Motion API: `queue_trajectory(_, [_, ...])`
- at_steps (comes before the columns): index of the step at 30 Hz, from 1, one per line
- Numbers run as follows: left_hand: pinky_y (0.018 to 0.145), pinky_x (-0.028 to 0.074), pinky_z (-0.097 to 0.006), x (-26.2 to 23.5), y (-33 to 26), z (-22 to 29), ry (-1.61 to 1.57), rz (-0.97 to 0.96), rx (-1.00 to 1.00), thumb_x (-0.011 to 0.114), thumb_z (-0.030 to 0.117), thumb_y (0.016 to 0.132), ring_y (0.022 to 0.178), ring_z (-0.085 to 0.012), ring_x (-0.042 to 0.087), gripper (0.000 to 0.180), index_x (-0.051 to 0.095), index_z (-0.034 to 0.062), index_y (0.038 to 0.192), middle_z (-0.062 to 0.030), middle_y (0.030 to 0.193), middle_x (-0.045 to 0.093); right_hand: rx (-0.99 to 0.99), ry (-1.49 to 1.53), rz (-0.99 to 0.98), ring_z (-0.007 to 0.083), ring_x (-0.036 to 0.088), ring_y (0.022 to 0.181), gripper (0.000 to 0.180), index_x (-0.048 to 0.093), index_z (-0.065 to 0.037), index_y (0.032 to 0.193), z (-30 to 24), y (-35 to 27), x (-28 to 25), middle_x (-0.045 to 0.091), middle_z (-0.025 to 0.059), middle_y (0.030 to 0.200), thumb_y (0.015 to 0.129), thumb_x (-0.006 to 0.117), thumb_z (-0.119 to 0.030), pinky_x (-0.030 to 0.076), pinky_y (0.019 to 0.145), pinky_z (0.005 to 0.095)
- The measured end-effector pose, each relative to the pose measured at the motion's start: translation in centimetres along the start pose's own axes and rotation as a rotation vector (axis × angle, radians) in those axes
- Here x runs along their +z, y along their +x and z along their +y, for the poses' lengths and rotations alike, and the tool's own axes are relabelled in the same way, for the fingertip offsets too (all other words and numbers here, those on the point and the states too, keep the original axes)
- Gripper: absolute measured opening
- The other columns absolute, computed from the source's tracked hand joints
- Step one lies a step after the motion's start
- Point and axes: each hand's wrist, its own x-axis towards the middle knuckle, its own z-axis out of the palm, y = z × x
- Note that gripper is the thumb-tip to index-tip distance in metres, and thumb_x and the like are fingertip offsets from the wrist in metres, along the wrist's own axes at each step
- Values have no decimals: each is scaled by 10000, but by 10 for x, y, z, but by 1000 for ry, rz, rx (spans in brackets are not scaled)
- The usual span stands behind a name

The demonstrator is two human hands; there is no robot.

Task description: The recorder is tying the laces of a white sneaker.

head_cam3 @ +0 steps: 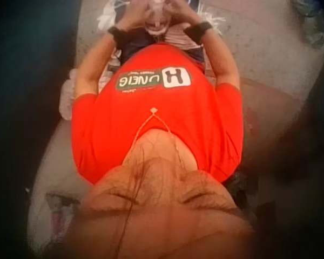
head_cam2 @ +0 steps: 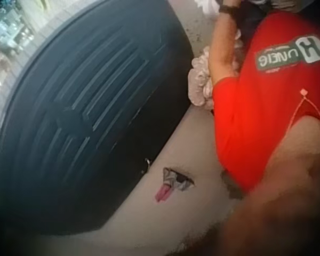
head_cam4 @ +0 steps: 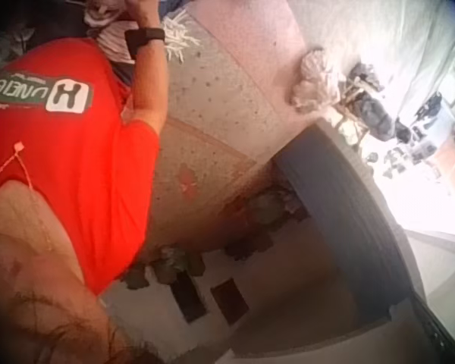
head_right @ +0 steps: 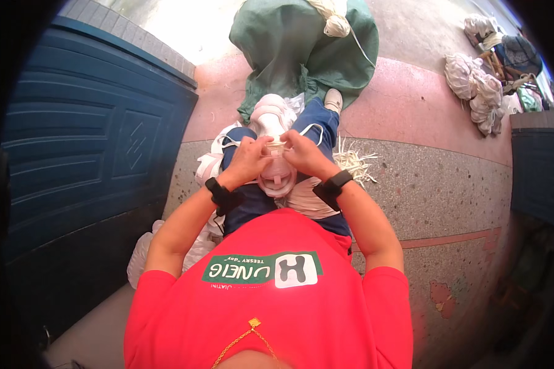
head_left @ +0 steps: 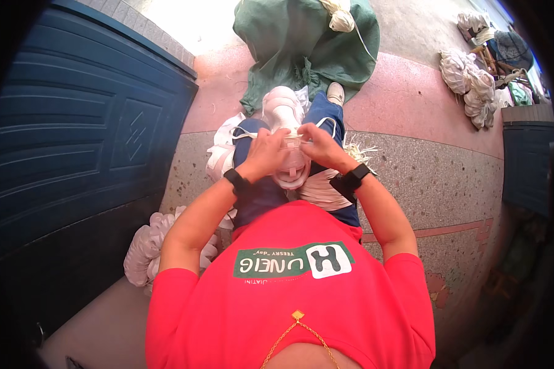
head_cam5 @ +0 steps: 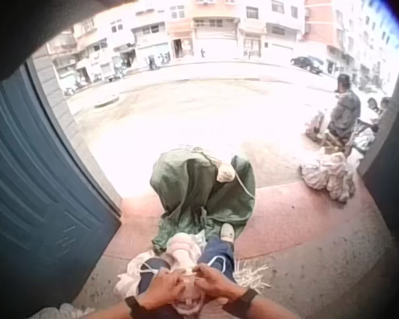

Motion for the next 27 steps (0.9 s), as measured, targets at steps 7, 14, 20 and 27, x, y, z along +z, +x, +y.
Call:
queue_trajectory(7, [780,503,-401,17,4,-5,383,178,405,729,182,820,907,-307,574,280,727,117,1092,-59,871,705,110,279,93,131,597,888,414,565,35,1232,-14,-8,-7,650,66,1021,934,711,-213,506,773,287])
queue_trajectory(14, [807,512,-396,18,-25,0,391,308,594,737,87,791,914,-301,585,197,721,86,988,-74,903,689,79,-56,176,393,676,925,250,663,47,1087,9,-13,6,695,249,975,976,539,-139,531,819,424])
queue_trajectory(20, [818,512,-406,20,-35,-1,283,337,566,749,86,792,941,-309,597,180,707,49,963,-79,922,692,-49,-399,246,407,655,937,177,731,-9,974,2,-19,27,688,223,960,904,620,-127,524,827,458])
queue_trajectory(27, [812,510,-404,20,-37,0,249,342,558,736,58,796,908,-319,602,162,699,42,953,-94,893,687,-7,-228,309,411,642,944,165,745,-32,963,5,-13,42,681,216,952,882,630,-119,520,819,465])
